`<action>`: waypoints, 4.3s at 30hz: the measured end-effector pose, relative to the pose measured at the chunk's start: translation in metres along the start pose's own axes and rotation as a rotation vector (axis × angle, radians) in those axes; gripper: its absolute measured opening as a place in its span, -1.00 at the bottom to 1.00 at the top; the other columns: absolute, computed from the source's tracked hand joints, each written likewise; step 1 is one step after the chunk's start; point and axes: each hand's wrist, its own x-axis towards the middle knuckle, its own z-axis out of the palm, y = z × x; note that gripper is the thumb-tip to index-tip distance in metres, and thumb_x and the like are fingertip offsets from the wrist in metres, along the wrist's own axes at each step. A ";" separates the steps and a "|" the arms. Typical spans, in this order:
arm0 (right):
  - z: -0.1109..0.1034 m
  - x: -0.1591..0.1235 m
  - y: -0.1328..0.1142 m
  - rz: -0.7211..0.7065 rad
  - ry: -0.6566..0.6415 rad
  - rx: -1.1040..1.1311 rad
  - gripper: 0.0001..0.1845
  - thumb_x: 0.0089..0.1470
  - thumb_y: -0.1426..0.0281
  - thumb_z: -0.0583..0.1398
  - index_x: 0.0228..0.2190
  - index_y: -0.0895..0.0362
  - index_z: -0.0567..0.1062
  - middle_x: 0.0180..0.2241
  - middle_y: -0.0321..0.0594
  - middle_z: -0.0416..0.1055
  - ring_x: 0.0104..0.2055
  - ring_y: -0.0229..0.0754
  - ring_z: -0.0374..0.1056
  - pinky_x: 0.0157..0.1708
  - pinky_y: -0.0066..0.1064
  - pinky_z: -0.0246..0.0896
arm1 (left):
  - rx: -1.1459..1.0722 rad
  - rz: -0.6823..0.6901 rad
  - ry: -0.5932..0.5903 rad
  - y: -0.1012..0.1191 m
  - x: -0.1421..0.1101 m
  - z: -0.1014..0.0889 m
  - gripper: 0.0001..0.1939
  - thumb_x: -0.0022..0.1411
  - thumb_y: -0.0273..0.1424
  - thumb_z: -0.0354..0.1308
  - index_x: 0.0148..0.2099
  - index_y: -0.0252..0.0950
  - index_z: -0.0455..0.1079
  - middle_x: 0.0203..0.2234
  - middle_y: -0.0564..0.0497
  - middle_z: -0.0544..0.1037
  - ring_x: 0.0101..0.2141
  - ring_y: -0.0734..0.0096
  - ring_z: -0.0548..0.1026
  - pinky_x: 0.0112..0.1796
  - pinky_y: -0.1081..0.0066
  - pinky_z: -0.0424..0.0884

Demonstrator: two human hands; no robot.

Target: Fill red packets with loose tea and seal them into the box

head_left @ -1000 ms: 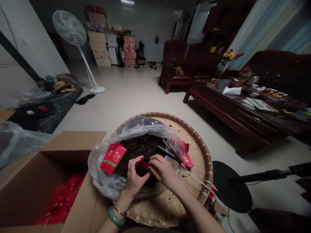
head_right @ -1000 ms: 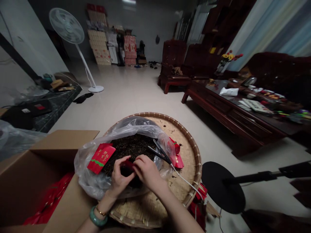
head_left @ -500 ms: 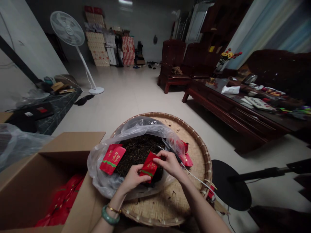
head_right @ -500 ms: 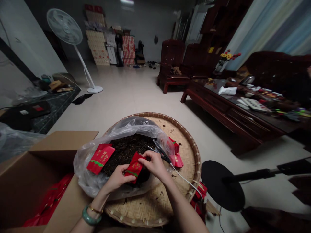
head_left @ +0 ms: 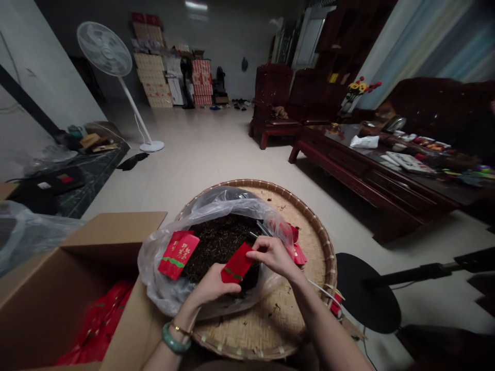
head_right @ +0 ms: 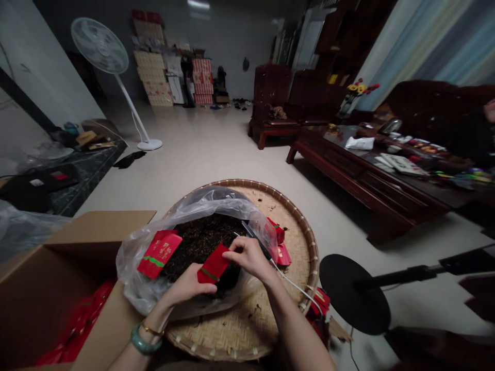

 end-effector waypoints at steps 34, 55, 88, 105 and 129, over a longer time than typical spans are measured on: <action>0.053 -0.004 0.036 0.386 0.080 0.503 -0.59 -0.31 0.08 0.35 -0.63 0.18 0.46 -0.70 -0.37 0.33 -0.70 -0.36 0.18 -0.68 -0.51 0.09 | -0.621 0.007 0.369 0.006 0.010 0.018 -0.57 -0.17 -0.19 0.40 -0.31 -0.38 0.42 -0.60 0.05 0.57 -0.60 0.51 0.48 -0.50 0.55 0.36; 0.039 -0.004 0.048 0.136 0.198 0.135 -0.78 -0.02 0.24 0.22 -0.45 0.14 0.56 -0.44 -0.19 0.50 -0.38 -0.15 0.39 -0.35 -0.36 0.28 | -0.559 -0.144 0.267 0.003 0.010 0.020 -0.44 -0.34 -0.22 0.47 -0.27 -0.43 0.45 -0.47 -0.09 0.61 -0.52 0.35 0.57 -0.48 0.47 0.44; -0.011 -0.013 0.012 0.036 -0.236 -0.099 -0.68 0.01 0.40 0.18 -0.16 0.15 0.55 -0.23 -0.14 0.54 -0.25 -0.09 0.42 -0.27 -0.36 0.25 | -0.372 -0.095 0.211 -0.003 0.013 0.016 -0.55 -0.25 -0.21 0.43 -0.36 -0.42 0.44 -0.56 -0.05 0.58 -0.54 0.33 0.55 -0.48 0.45 0.42; 0.001 -0.002 0.008 0.039 -0.236 -0.034 -0.69 -0.03 0.39 0.20 -0.19 0.11 0.57 -0.22 -0.19 0.55 -0.21 -0.07 0.43 -0.24 -0.35 0.26 | -0.294 -0.126 0.154 0.003 0.012 0.015 -0.68 -0.23 -0.31 0.41 -0.44 -0.40 0.45 -0.64 -0.02 0.56 -0.60 0.36 0.51 -0.51 0.44 0.39; -0.001 -0.005 0.012 0.061 -0.253 -0.040 -0.70 -0.04 0.37 0.22 -0.22 0.11 0.58 -0.27 -0.23 0.56 -0.26 -0.09 0.43 -0.31 -0.39 0.24 | -0.505 -0.106 0.085 0.005 0.007 0.014 -0.44 -0.20 -0.06 0.37 -0.25 -0.38 0.39 -0.44 -0.08 0.60 -0.54 0.33 0.56 -0.51 0.48 0.40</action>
